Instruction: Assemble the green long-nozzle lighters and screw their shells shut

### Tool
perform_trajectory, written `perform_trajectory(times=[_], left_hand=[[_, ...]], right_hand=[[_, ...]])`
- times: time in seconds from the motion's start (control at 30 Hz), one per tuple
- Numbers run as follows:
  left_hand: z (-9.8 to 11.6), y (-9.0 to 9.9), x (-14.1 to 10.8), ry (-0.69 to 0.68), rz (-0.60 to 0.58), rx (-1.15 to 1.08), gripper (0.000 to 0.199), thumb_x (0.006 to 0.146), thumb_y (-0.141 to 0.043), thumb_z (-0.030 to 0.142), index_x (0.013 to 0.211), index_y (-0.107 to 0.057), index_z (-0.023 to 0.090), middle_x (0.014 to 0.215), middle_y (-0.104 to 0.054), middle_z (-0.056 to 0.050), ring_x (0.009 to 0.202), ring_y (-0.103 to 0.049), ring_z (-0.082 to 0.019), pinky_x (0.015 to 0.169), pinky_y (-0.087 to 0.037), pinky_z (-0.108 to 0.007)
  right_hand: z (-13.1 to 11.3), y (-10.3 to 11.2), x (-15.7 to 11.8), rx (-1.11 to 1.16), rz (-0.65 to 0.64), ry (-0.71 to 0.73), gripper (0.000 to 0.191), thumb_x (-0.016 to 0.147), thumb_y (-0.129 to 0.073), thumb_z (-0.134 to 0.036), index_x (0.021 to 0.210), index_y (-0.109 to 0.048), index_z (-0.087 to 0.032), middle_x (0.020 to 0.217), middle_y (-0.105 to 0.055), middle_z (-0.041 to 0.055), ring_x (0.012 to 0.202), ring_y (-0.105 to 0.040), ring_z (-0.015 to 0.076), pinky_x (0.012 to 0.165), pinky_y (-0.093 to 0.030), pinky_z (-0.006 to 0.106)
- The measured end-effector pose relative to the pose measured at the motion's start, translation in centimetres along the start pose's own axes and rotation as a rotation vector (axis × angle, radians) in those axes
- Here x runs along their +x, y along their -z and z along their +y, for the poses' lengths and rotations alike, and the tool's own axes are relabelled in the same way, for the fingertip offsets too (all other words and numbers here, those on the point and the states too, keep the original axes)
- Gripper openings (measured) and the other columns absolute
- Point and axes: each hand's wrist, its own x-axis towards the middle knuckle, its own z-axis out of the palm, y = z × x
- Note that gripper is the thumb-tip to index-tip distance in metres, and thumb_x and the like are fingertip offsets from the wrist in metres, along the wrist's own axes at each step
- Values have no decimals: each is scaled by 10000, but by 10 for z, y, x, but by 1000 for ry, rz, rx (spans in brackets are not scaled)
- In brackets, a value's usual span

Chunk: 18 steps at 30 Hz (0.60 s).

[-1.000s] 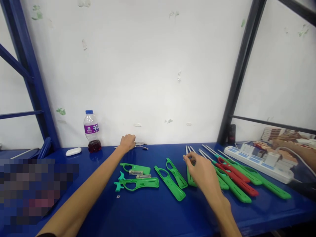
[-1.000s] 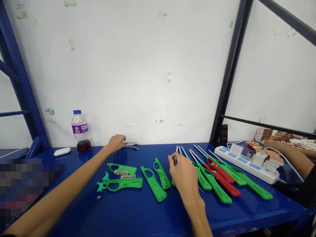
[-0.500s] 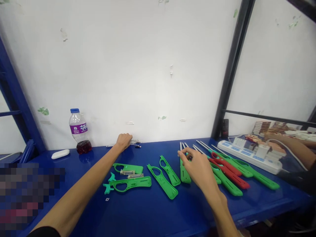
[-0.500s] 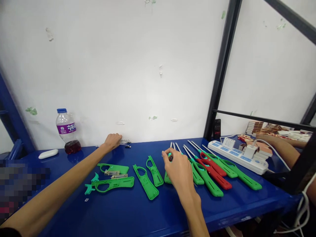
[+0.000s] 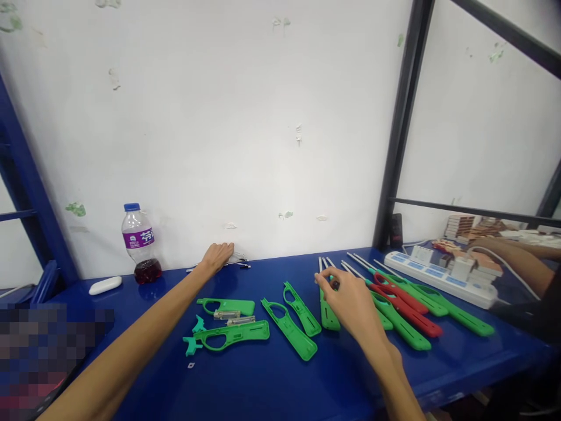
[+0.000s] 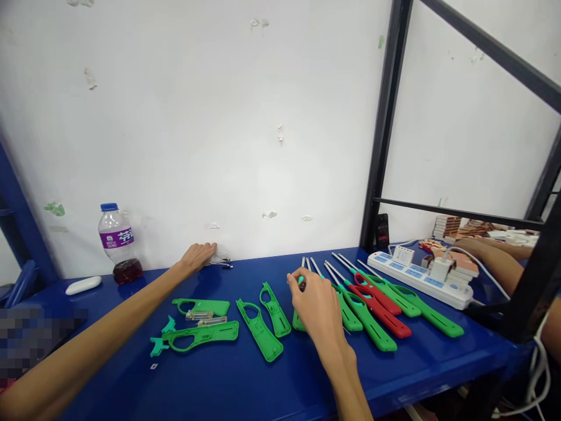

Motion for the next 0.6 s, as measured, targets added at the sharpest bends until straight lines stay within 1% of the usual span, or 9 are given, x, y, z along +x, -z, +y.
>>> perform_trajectory(times=[0.23,0.43,0.6], left_hand=[[-12,-4,-9,-116,-12,-49,360,1010,-668,351,1324,-619,181,1334,-642,-107,1115,-676,-264,929,-591,-478],[-19,-15,-12,-152,-53,-206,344,1014,-662,352,1313,-626,184,1324,-648,-105,1103,-679,-257,923,-594,-470],[-26,-17,-10,-150,-83,-329,340,1016,-660,352,1310,-627,185,1324,-649,-105,1101,-679,-255,923,-594,-468]], right_hand=[[0,-2,0,8,-2,8,245,999,-564,-363,828,-708,-264,690,-734,3,650,-660,223,573,-322,296],[1,-5,1,-2,-6,9,248,993,-569,-370,819,-715,-271,687,-733,3,639,-650,223,566,-323,296],[3,-6,2,-5,-15,18,245,991,-568,-372,831,-725,-274,685,-732,1,651,-659,220,567,-330,293]])
